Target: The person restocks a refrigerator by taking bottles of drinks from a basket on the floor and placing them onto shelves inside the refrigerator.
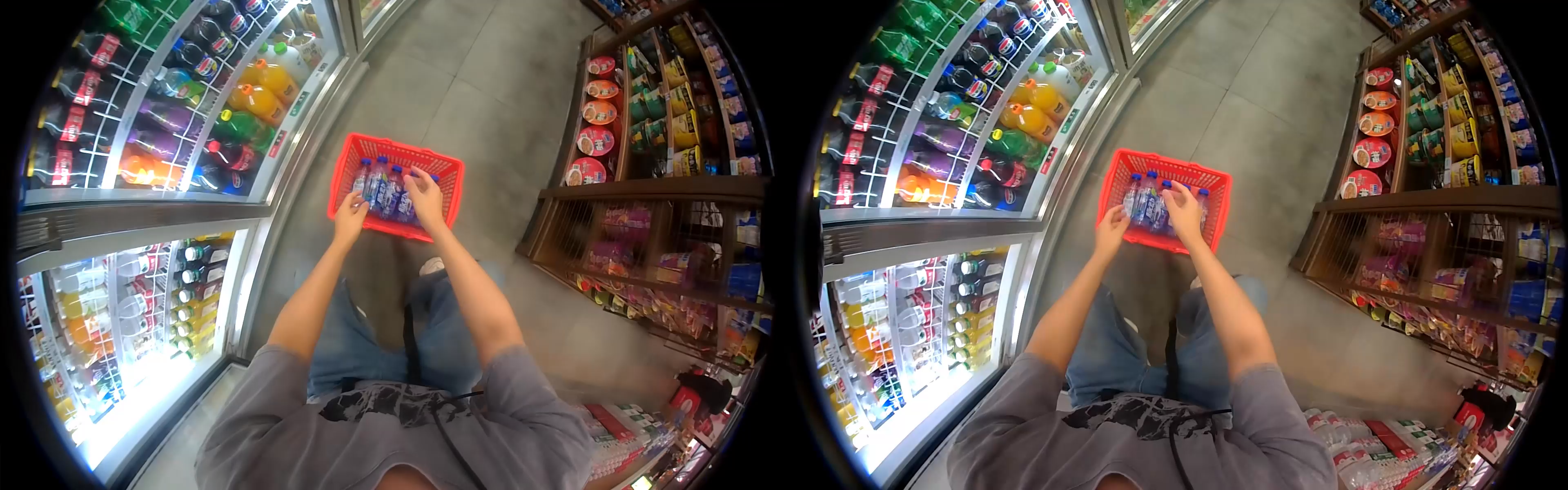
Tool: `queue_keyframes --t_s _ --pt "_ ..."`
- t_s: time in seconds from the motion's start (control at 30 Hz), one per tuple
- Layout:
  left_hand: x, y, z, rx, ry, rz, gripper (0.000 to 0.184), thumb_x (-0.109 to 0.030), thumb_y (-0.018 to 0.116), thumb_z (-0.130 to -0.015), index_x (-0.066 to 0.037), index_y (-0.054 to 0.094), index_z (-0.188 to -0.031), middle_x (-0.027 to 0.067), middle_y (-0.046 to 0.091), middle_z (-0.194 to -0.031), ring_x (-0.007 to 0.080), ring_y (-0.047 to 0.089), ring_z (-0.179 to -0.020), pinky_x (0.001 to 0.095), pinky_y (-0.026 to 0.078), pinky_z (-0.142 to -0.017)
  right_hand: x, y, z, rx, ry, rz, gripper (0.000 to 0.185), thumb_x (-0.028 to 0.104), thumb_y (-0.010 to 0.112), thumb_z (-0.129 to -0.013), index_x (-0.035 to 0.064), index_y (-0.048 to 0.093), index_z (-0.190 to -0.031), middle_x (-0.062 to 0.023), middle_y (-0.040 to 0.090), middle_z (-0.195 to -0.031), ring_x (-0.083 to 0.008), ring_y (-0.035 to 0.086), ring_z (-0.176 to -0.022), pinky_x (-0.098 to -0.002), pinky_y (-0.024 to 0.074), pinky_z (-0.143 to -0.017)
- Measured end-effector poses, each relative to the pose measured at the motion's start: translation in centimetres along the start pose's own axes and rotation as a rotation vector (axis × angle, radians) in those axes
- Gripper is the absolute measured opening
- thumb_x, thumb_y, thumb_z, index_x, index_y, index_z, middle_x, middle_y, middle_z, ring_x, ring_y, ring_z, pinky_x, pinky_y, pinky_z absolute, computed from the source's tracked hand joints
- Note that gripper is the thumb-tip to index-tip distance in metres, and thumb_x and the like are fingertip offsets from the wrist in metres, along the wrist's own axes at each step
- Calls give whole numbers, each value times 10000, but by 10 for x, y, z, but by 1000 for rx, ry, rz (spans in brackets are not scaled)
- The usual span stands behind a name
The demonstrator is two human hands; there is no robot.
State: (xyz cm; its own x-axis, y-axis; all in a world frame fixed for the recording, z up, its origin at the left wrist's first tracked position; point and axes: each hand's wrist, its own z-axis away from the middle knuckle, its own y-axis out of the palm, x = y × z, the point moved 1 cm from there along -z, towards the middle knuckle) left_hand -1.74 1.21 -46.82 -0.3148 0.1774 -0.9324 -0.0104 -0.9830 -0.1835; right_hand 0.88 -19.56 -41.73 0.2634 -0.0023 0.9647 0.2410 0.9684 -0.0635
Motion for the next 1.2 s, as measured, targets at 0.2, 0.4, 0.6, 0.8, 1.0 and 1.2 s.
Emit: queue_keyframes --t_s 0.2,0.4,0.6,0.8,1.0,1.2 --pt "86 34 -71 -58 -24 -198 497 -180 730 -828 -54 559 -1278 174 683 -1091 260 677 -990 365 526 -845 -91 25 -46 -91 37 32 459 279 676 -931 31 575 -1304 -140 685 -1054 -167 659 -866 -289 565 -729" --pt "158 43 -101 -119 -59 -354 516 -214 742 -808 -62 568 -1270 196 673 -1134 334 646 -1067 408 494 -920 -144 21 -51 2 100 -132 505 267 665 -944 46 510 -1371 -139 655 -1170 -167 640 -972 -300 567 -781" --pt "187 51 -113 -41 -211 -599 635 -302 783 -755 -38 549 -1282 232 638 -1204 382 611 -1131 427 483 -966 -148 8 -48 45 117 -226 527 251 649 -956 44 469 -1405 -118 625 -1235 -186 613 -1075 -327 544 -874" --pt "204 68 -124 168 -371 -830 809 -442 823 -705 -1 489 -1297 248 614 -1238 370 605 -1156 460 497 -963 -136 -7 -35 75 167 -263 518 267 626 -971 60 457 -1415 -84 604 -1187 -216 599 -1095 -402 526 -932" --pt "215 68 -135 152 -340 -874 784 -409 862 -642 28 570 -1223 253 642 -1186 382 627 -1112 451 508 -947 -143 -23 -28 6 176 -304 544 291 655 -952 63 472 -1411 -94 630 -1242 -161 609 -1068 -328 527 -841" --pt "201 53 -131 241 -688 -197 680 -178 840 -663 27 579 -1257 170 656 -1193 341 614 -1135 519 445 -982 -169 -17 -35 1 171 -205 583 347 681 -925 33 504 -1383 -97 681 -1116 -119 624 -949 -262 490 -705"
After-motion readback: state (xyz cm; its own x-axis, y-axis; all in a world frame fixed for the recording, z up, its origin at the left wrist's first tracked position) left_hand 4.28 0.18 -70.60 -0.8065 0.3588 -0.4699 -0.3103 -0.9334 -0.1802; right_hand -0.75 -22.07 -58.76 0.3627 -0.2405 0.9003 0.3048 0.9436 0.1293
